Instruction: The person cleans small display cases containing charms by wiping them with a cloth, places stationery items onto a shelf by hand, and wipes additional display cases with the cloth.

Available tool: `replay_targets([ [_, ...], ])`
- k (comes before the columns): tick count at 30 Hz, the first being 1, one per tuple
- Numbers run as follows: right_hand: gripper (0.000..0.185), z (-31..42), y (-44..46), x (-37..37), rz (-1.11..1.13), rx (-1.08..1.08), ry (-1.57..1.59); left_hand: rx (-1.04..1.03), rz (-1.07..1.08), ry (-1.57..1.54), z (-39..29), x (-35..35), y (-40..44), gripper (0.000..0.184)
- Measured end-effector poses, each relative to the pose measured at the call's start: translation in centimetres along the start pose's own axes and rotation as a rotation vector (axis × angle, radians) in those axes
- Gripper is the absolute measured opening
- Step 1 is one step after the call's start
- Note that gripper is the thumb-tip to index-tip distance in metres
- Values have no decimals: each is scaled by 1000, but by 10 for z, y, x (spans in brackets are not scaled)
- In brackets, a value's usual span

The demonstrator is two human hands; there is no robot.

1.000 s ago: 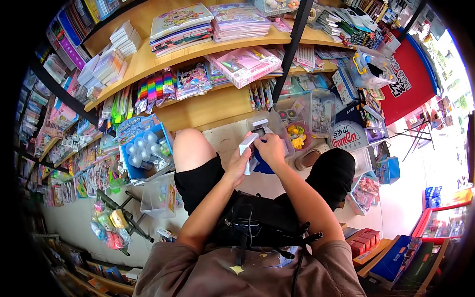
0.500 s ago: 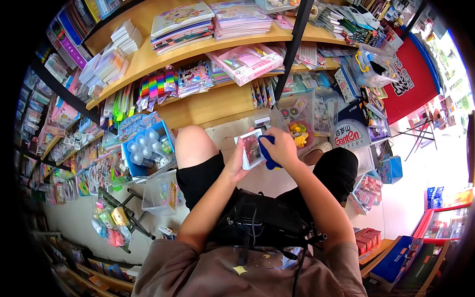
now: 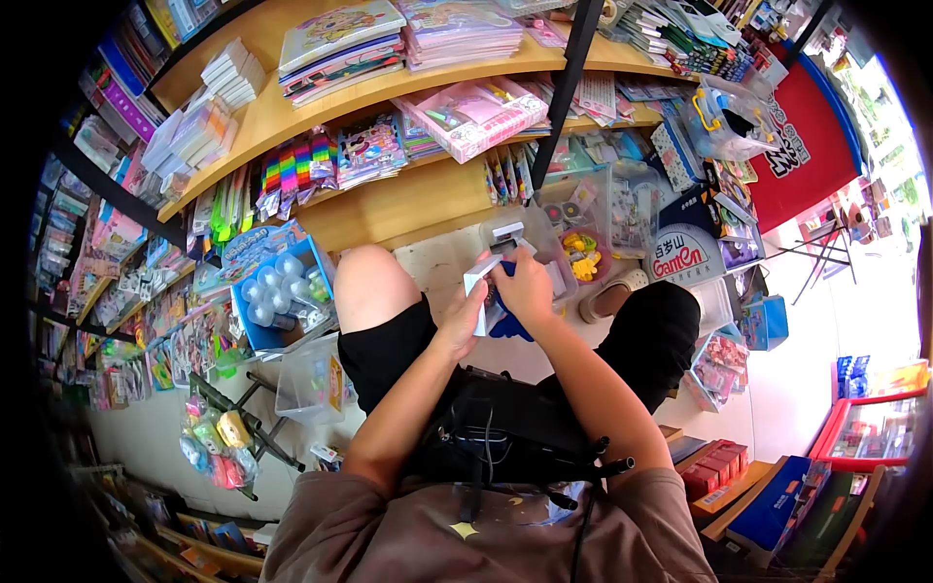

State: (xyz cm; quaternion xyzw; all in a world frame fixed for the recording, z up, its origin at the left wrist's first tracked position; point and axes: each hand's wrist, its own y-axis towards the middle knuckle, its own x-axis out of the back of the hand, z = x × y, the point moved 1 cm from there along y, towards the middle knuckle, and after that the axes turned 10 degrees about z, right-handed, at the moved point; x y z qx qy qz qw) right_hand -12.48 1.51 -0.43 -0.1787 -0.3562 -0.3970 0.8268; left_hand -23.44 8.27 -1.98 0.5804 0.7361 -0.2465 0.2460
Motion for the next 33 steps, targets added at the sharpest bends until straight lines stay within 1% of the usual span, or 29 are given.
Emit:
replay_targets([
  [9,29,-9,-5,-3,-18,-52,154,-153,40,119,8,4,5,67],
  [11,31,-26,-8,4,12,-99,125,-120,11,-113,7,27,9,71],
  [12,32,-46,-11,5,18,-86,156,-169,97,-258,-19,4,5,75],
  [13,32,-60,-16,8,30,-103,177,-198,158,-295,-30,0,3,83],
  [15,24,-72,-25,18,78,-103,202,-184,167,-321,-35,0,1,87],
  [18,22,-71,-27,32,116,-45,325,-171,189,-385,-30,-5,1,89],
  [22,16,-12,-21,69,38,331,242,-141,214,-329,-32,-10,1,89],
  [25,14,30,-17,77,-3,452,93,-120,248,-302,-32,-12,2,88],
  [27,16,42,-11,69,-14,399,-18,-123,234,-263,-30,-18,1,90],
  [29,18,40,-3,58,-30,327,-73,-130,186,-139,-22,-10,3,92],
  [31,20,33,0,45,-45,353,-84,-163,136,2,-16,-3,5,93],
  [33,21,27,-5,37,-29,332,-82,-165,118,46,-15,-1,1,93],
])
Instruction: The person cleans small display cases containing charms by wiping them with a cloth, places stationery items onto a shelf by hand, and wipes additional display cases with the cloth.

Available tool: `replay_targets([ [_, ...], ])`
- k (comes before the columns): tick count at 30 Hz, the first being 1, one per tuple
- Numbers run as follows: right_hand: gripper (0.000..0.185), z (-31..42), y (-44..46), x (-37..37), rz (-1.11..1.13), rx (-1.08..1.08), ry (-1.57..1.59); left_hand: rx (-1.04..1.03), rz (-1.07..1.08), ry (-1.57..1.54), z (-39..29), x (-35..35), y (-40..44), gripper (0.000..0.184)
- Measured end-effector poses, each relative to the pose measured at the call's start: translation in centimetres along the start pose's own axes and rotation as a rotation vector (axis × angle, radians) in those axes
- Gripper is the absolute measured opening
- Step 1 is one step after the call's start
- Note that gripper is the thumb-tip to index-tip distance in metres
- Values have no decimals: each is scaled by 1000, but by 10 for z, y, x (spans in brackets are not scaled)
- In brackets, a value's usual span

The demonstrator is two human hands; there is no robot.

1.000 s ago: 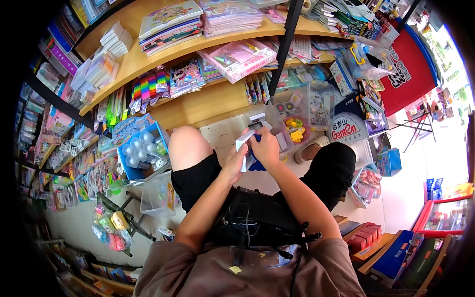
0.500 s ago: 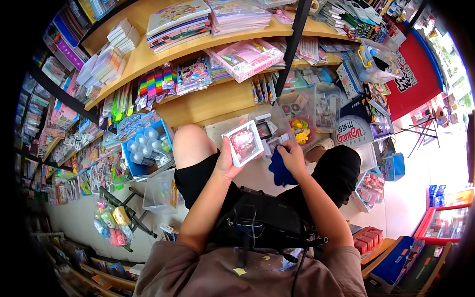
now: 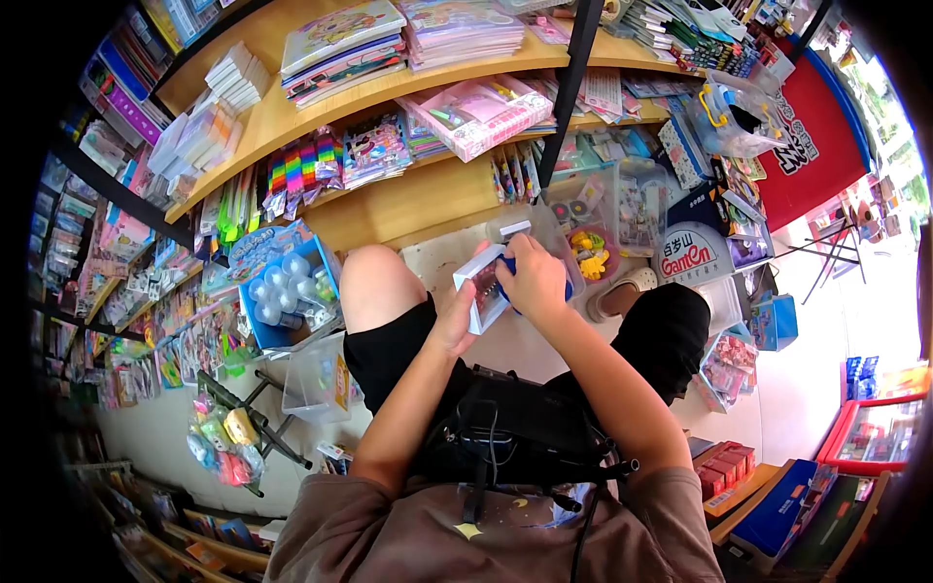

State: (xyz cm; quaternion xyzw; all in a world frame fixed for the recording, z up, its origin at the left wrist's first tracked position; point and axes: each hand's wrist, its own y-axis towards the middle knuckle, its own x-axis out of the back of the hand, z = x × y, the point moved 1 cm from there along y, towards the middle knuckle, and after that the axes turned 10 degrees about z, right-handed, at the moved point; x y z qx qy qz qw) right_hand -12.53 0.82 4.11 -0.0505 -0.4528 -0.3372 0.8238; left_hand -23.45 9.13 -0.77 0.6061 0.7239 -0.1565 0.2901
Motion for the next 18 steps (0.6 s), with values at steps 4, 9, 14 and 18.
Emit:
replay_targets([
  [4,22,-10,-19,-12,12,-30,11,-14,-34,6,0,-3,1,97],
  [9,21,-15,-37,-20,32,-145,86,-50,3,-12,-4,-7,4,96],
  [14,21,-22,-34,-19,153,-275,90,-30,37,23,-3,-8,5,95],
  [18,20,-18,-32,-11,4,-60,-6,84,16,8,0,-5,6,94],
])
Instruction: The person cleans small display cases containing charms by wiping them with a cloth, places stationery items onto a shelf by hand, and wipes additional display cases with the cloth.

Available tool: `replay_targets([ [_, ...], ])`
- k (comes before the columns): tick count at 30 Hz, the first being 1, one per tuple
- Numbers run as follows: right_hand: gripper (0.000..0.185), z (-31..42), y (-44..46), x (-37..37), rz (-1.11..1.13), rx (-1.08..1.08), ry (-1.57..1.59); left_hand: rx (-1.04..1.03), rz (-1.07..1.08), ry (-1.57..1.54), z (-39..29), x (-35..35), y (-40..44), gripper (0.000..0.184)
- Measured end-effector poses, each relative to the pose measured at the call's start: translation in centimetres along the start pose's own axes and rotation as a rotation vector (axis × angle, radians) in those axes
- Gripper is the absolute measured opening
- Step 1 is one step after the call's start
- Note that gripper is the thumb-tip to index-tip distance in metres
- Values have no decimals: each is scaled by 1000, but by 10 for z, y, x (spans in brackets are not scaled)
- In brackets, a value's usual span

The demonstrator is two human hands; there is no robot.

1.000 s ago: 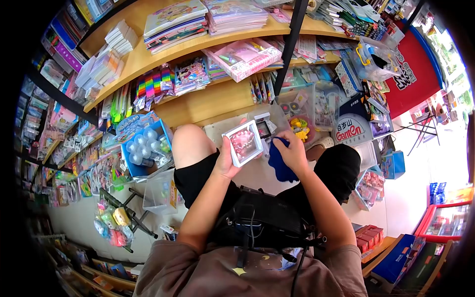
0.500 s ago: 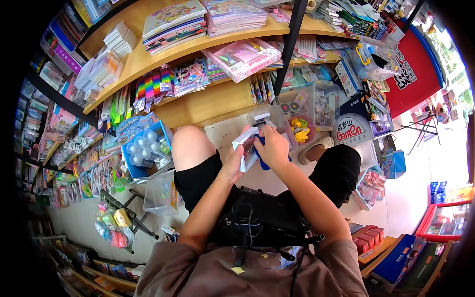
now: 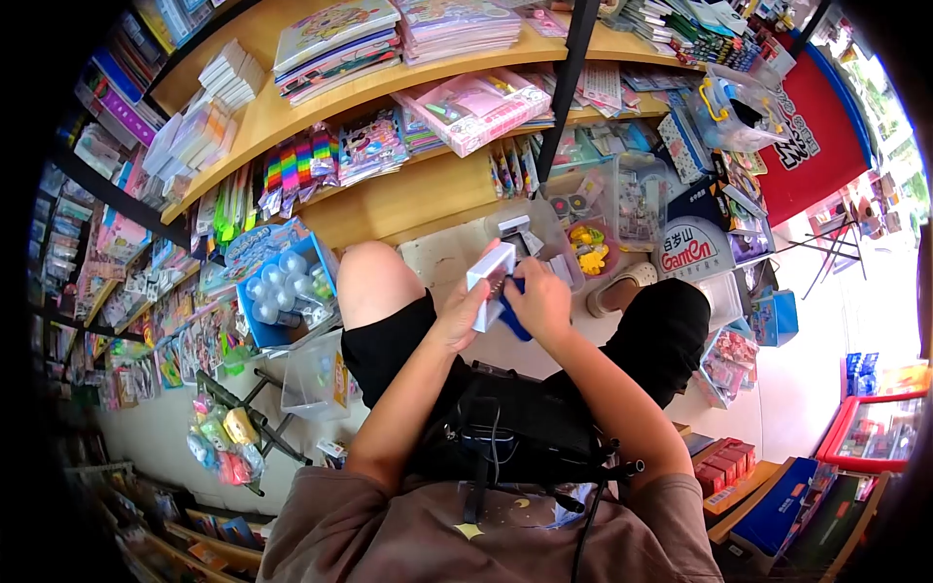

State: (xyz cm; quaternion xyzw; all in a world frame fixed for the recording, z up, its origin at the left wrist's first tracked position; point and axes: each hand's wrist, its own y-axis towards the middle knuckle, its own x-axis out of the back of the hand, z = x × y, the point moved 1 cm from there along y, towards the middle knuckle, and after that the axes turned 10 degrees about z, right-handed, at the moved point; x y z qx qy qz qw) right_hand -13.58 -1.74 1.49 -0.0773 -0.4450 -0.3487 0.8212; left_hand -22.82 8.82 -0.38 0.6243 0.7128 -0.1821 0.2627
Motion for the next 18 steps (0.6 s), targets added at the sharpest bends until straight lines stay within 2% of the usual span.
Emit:
replay_targets([
  [5,21,0,5,4,50,-71,18,-17,-26,49,3,-7,-1,97],
  [9,21,-8,1,-5,153,-255,110,-61,13,114,-5,-10,0,104],
  [12,25,-31,6,-14,416,-427,462,-59,72,164,-8,-11,-2,106],
  [13,31,-36,6,-20,449,-574,765,-48,76,179,-11,-12,-3,107],
  [15,29,-37,5,-17,440,-706,924,-29,89,206,-15,-15,-3,108],
  [18,30,-23,3,-10,449,-846,1113,-55,137,195,-12,-10,-3,96],
])
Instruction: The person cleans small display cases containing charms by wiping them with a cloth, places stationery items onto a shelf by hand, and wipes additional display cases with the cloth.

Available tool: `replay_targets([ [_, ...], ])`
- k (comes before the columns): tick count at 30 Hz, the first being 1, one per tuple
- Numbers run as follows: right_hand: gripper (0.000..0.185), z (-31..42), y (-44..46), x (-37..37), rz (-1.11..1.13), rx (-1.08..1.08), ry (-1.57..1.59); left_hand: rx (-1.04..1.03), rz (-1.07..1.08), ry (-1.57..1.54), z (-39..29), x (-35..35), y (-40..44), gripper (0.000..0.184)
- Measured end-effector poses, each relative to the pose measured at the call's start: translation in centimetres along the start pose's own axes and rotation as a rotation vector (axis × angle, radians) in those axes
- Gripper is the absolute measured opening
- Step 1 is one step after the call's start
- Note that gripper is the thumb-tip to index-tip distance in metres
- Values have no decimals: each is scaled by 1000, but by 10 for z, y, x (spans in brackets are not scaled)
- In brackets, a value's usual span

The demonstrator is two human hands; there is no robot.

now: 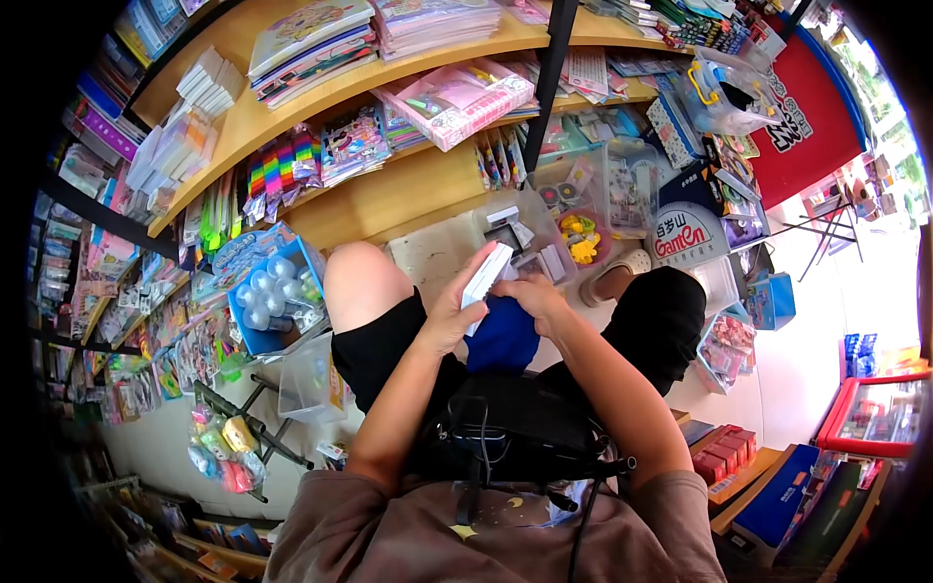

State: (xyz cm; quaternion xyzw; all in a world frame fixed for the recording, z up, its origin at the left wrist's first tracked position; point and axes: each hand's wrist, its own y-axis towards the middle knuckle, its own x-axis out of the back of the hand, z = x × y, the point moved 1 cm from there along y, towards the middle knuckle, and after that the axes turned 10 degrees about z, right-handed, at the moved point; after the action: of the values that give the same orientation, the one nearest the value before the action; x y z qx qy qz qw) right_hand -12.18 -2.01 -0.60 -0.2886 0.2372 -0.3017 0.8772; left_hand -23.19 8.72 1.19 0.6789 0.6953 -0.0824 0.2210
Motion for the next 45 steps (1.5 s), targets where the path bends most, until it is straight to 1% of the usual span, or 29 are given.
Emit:
replay_targets([
  [3,30,-8,1,-2,61,-69,183,-3,-78,-37,-5,-6,1,110],
  [5,29,-16,5,1,123,-102,275,4,-65,-77,-3,-3,1,110],
  [8,24,-9,-8,2,133,-63,308,-21,-96,-173,-1,0,4,112],
  [11,18,-9,-29,5,136,-21,256,-50,-134,-247,-13,2,6,114],
  [14,15,-5,-38,9,75,61,231,-52,-149,-286,-15,3,5,115],
  [17,15,9,-47,8,86,142,294,-50,-139,-299,-11,3,5,114],
  [20,13,16,-42,4,49,268,16,-70,-111,-289,-12,3,8,113],
  [22,14,18,-37,-6,-2,314,-67,-95,-110,-269,-13,0,9,112],
  [23,15,18,-34,-12,-28,336,-109,-73,-107,-239,-13,1,9,114],
  [25,17,10,-24,-18,-38,234,21,-32,-105,-180,-13,3,7,118],
  [30,25,2,-19,-26,-11,59,302,-14,-65,-164,-15,4,2,115],
  [31,28,2,-20,-27,-39,32,297,-11,-64,-167,-16,4,1,116],
  [34,30,7,-33,-38,20,-22,280,-16,-78,-148,-14,7,1,117],
  [37,32,13,-47,-53,117,-40,238,-41,-112,-151,-16,7,2,116],
  [41,36,2,-40,-60,204,-123,142,-50,-128,-173,-22,5,3,117],
  [44,36,12,-48,-62,294,-183,215,-57,-103,-194,-20,6,2,118],
  [45,37,12,-46,-61,320,-189,193,-57,-87,-196,-21,5,2,118],
])
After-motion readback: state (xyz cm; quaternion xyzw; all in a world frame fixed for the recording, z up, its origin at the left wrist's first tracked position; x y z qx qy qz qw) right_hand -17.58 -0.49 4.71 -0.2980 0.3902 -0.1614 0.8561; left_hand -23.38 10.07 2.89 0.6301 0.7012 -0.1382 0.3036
